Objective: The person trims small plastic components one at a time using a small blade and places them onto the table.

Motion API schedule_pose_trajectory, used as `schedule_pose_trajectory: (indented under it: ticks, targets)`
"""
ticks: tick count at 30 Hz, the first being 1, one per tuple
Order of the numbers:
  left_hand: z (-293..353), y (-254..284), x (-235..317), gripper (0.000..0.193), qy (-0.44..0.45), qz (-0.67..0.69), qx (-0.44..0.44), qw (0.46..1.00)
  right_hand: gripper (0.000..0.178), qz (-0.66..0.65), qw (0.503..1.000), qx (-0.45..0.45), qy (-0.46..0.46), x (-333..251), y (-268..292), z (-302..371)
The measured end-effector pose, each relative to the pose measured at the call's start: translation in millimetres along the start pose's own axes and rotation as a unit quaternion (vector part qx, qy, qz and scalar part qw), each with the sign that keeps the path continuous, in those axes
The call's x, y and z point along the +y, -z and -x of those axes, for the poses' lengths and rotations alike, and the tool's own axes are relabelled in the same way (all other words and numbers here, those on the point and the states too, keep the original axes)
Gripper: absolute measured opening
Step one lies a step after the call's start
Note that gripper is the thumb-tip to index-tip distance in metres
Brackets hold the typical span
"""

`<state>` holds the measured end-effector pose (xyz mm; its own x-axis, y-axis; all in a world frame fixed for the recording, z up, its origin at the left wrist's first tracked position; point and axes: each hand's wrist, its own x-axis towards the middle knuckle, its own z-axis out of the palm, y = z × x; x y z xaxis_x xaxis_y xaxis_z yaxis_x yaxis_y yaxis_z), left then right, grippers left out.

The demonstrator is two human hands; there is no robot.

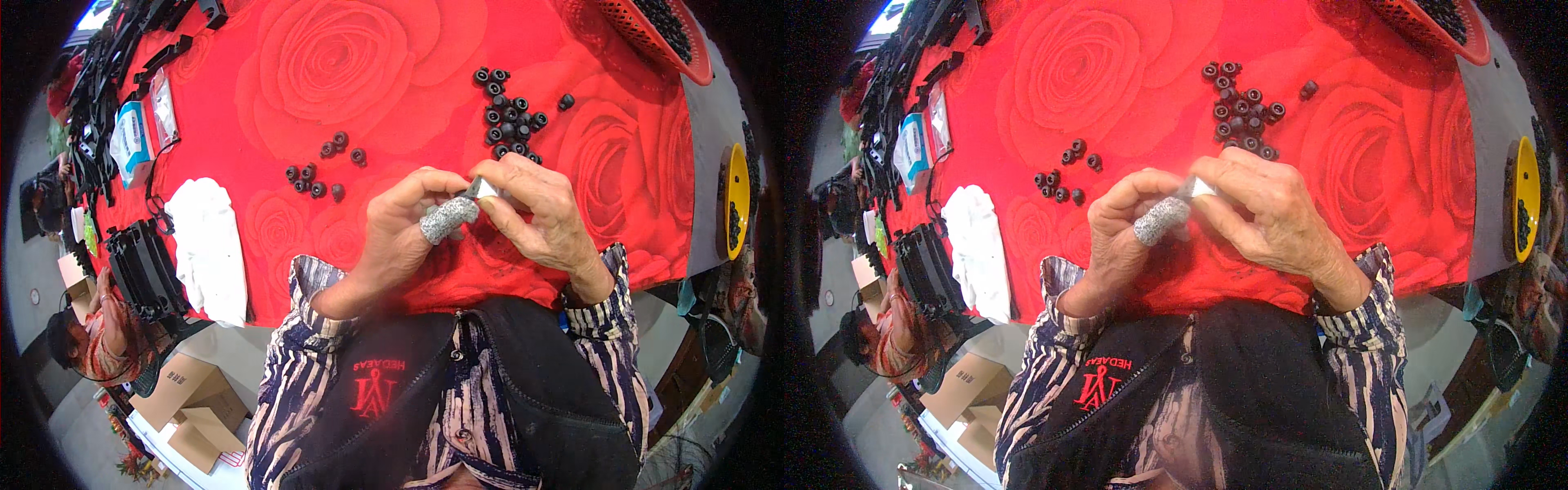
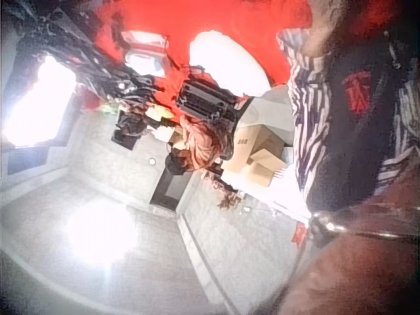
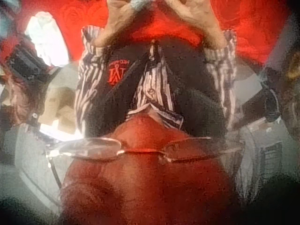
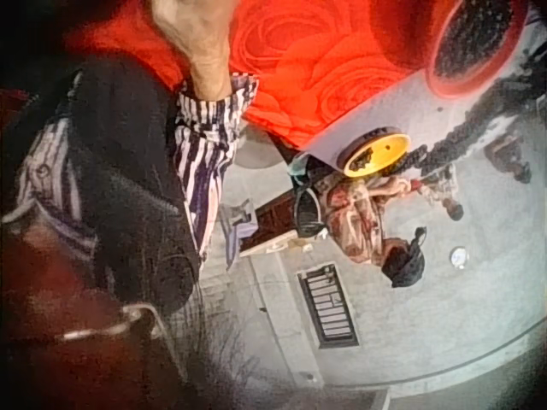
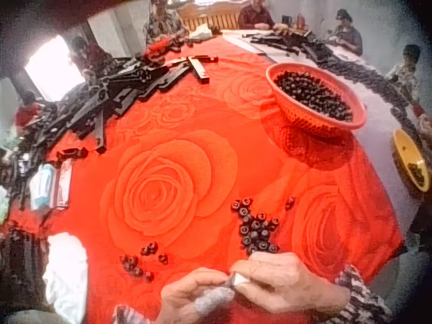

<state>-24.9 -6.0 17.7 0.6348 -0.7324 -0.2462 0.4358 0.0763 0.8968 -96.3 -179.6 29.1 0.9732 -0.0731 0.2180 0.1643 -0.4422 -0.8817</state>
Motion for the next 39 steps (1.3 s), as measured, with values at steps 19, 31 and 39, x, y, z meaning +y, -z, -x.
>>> schedule_pose_trajectory:
  ticks: [19, 31, 39]
  targets:
    - [-5.4, 0.7, -4.0, 0.024, -0.082, 0.018, -0.007, 0.996, 0.022, -0.045, 0.997, 0.059, 0.001, -0.9, 1.0, 2.7]
    - [-5.6, 0.0, -5.6, 0.024, -0.088, -0.009, 0.001, 0.996, 0.023, -0.018, 0.999, 0.043, 0.013, 1.0, -3.4, 2.8]
    - [-5.6, 0.2, -5.9, 0.024, -0.076, -0.009, 0.010, 0.997, 0.023, -0.008, 0.999, 0.041, 0.012, 2.4, -4.5, 3.2]
